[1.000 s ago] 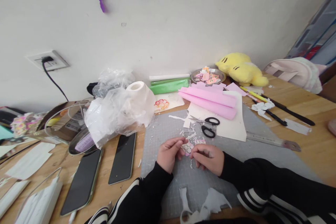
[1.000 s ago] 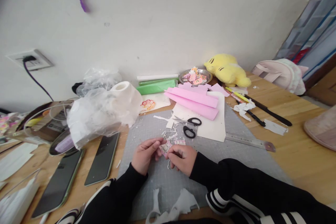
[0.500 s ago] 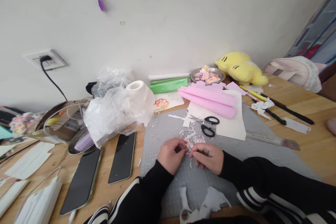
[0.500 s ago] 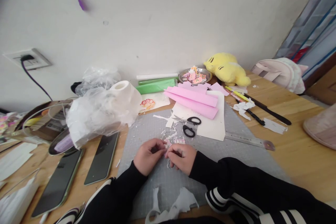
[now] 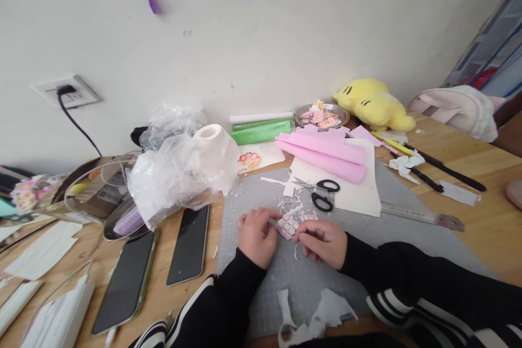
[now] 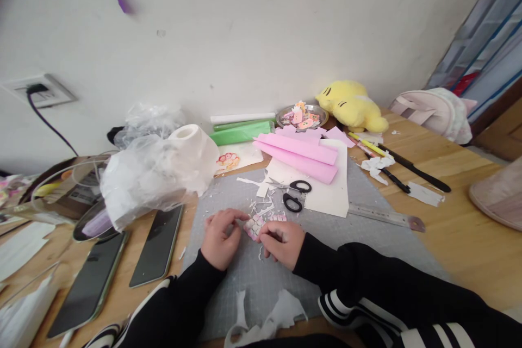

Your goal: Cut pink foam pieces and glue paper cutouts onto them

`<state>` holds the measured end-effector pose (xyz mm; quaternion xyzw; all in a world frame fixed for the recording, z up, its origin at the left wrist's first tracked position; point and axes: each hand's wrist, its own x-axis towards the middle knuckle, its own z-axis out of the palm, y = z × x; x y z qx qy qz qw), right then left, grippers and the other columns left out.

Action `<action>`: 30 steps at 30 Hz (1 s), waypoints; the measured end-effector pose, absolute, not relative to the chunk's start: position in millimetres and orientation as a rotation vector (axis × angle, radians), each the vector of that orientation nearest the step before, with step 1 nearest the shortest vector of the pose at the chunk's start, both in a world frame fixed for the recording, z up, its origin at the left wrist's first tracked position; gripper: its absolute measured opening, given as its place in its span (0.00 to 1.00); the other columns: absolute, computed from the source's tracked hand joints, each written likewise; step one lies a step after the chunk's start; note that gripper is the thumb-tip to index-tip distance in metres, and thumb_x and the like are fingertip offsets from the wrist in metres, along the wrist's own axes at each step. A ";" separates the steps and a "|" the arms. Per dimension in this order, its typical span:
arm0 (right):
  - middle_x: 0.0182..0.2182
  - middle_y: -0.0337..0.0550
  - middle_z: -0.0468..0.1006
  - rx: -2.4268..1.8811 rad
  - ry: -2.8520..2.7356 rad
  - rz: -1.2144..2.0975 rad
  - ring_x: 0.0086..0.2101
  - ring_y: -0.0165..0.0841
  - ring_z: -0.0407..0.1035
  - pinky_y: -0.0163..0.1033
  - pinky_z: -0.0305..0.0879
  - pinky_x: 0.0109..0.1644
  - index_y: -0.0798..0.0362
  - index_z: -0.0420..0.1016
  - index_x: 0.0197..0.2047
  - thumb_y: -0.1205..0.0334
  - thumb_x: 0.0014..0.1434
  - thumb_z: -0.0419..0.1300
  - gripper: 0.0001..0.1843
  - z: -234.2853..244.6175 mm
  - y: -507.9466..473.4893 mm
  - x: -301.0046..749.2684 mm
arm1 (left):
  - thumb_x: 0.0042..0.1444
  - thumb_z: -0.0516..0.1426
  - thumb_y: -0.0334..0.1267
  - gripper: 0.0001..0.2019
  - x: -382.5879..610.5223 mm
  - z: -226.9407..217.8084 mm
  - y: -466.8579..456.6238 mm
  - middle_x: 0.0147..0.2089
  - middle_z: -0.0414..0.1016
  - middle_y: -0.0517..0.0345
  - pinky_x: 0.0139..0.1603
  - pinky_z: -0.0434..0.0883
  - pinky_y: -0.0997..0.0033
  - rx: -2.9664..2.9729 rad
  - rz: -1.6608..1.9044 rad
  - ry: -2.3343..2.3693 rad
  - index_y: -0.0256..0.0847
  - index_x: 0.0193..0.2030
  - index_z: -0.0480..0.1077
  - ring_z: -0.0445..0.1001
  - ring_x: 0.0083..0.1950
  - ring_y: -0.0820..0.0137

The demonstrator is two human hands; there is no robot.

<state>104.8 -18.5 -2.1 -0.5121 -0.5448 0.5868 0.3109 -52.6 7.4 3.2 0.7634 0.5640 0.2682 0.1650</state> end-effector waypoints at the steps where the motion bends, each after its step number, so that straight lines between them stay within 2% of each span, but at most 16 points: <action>1: 0.14 0.33 0.64 -1.360 -1.434 1.550 0.13 0.20 0.55 0.26 0.52 0.16 0.56 0.66 0.26 0.65 0.49 0.50 0.06 -1.9 -18.6 104.6 | 0.40 0.48 0.23 0.14 -52.2 4.1 6.9 0.32 0.72 0.61 0.42 0.52 0.61 2.199 0.752 1.654 0.44 0.28 0.69 0.66 0.36 0.68; 5: 0.14 0.33 0.64 -1.359 -1.444 1.546 0.13 0.20 0.56 0.26 0.52 0.16 0.57 0.66 0.26 0.66 0.49 0.50 0.06 -1.2 -18.7 104.4 | 0.38 0.50 0.24 0.13 -50.7 4.7 4.9 0.32 0.71 0.60 0.43 0.49 0.58 2.341 0.676 1.784 0.45 0.23 0.70 0.64 0.37 0.66; 12: 0.14 0.32 0.64 -1.338 -1.460 1.532 0.13 0.20 0.55 0.26 0.52 0.16 0.56 0.66 0.27 0.64 0.49 0.50 0.06 -3.0 -19.6 103.9 | 0.41 0.48 0.23 0.16 -49.3 2.4 2.1 0.33 0.70 0.60 0.43 0.50 0.60 2.413 0.656 1.526 0.47 0.29 0.71 0.65 0.37 0.68; 17: 0.14 0.33 0.64 -1.356 -1.495 1.489 0.13 0.21 0.55 0.27 0.52 0.17 0.56 0.67 0.27 0.62 0.49 0.50 0.07 -3.9 -19.4 104.5 | 0.40 0.49 0.25 0.13 -52.8 4.0 5.7 0.32 0.70 0.59 0.43 0.50 0.59 2.354 0.694 1.715 0.44 0.28 0.69 0.64 0.36 0.67; 22: 0.13 0.35 0.66 -1.479 -1.721 1.128 0.16 0.24 0.60 0.29 0.56 0.22 0.56 0.72 0.29 0.62 0.50 0.49 0.12 -4.2 -15.5 110.1 | 0.41 0.49 0.26 0.12 -52.3 3.3 5.4 0.32 0.70 0.60 0.45 0.49 0.57 2.385 0.643 1.707 0.45 0.23 0.70 0.64 0.37 0.66; 26: 0.19 0.40 0.73 -1.588 -1.982 0.821 0.21 0.27 0.65 0.31 0.56 0.26 0.55 0.74 0.37 0.61 0.50 0.49 0.16 -3.3 -14.0 114.5 | 0.42 0.50 0.25 0.13 -50.9 2.9 2.9 0.31 0.70 0.60 0.46 0.47 0.55 2.399 0.660 1.644 0.47 0.25 0.72 0.65 0.36 0.67; 30: 0.22 0.42 0.76 -1.584 -2.145 0.703 0.24 0.29 0.66 0.32 0.56 0.27 0.53 0.74 0.39 0.61 0.51 0.49 0.16 -3.4 -15.8 114.1 | 0.42 0.50 0.25 0.14 -50.6 3.3 1.8 0.31 0.71 0.61 0.47 0.46 0.55 2.404 0.653 1.572 0.48 0.26 0.72 0.66 0.36 0.68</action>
